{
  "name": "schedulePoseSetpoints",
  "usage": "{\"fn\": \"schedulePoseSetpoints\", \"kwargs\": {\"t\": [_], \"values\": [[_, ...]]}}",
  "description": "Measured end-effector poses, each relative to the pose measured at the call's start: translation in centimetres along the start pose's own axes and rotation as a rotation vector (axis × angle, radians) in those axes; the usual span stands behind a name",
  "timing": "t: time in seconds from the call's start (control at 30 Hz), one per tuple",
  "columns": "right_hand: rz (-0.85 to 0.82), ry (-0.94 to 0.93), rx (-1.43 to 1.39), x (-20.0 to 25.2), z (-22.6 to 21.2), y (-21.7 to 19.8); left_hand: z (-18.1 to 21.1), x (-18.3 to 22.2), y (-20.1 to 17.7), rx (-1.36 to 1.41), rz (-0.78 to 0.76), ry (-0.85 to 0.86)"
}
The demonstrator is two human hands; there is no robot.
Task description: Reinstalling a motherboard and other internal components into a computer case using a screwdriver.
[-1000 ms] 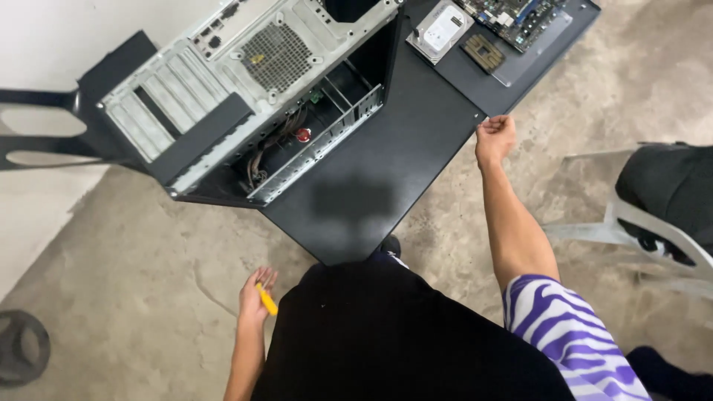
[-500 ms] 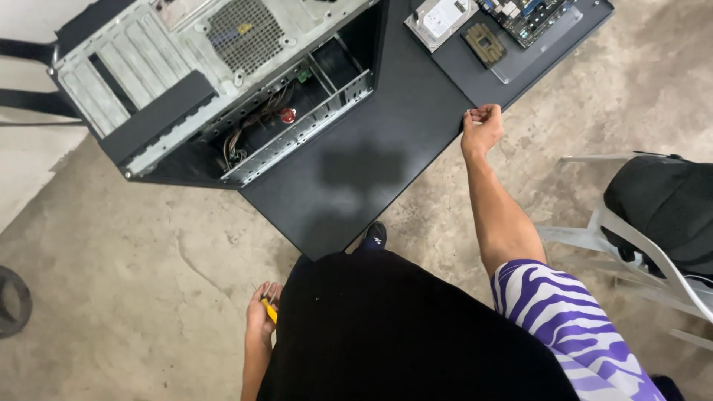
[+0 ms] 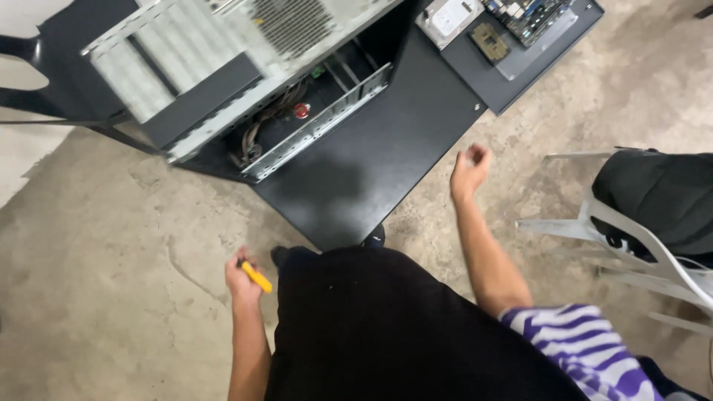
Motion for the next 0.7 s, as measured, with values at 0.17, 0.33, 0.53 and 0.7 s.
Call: {"fn": "schedulePoseSetpoints", "kwargs": {"t": [0.17,0.33,0.53,0.7], "values": [[0.061,0.101,-0.013,14.4,-4.3,0.1,9.0,-1.4,4.2,-0.004,-0.179,0.015],[0.062,0.098,-0.048,22.9,-13.9,6.6,15.6,-6.2,2.5,-0.102,-0.340,0.100],[-0.222,0.105,-0.463,29.4,-28.2,18.0,25.1,-6.8,0.6,-0.262,-0.362,0.228],[-0.375,0.167,-0.643,34.1,-32.1,22.0,33.9,0.9,5.8,-0.466,-0.573,0.486]]}}
Point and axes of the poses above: each hand's wrist, its own x-axis away from the middle knuckle, its own y-axis out of the palm, z = x × y, the point moved 5 cm from there along -x, towards the middle knuckle, and after that the axes turned 7 degrees about -x, right-handed, at the moved point
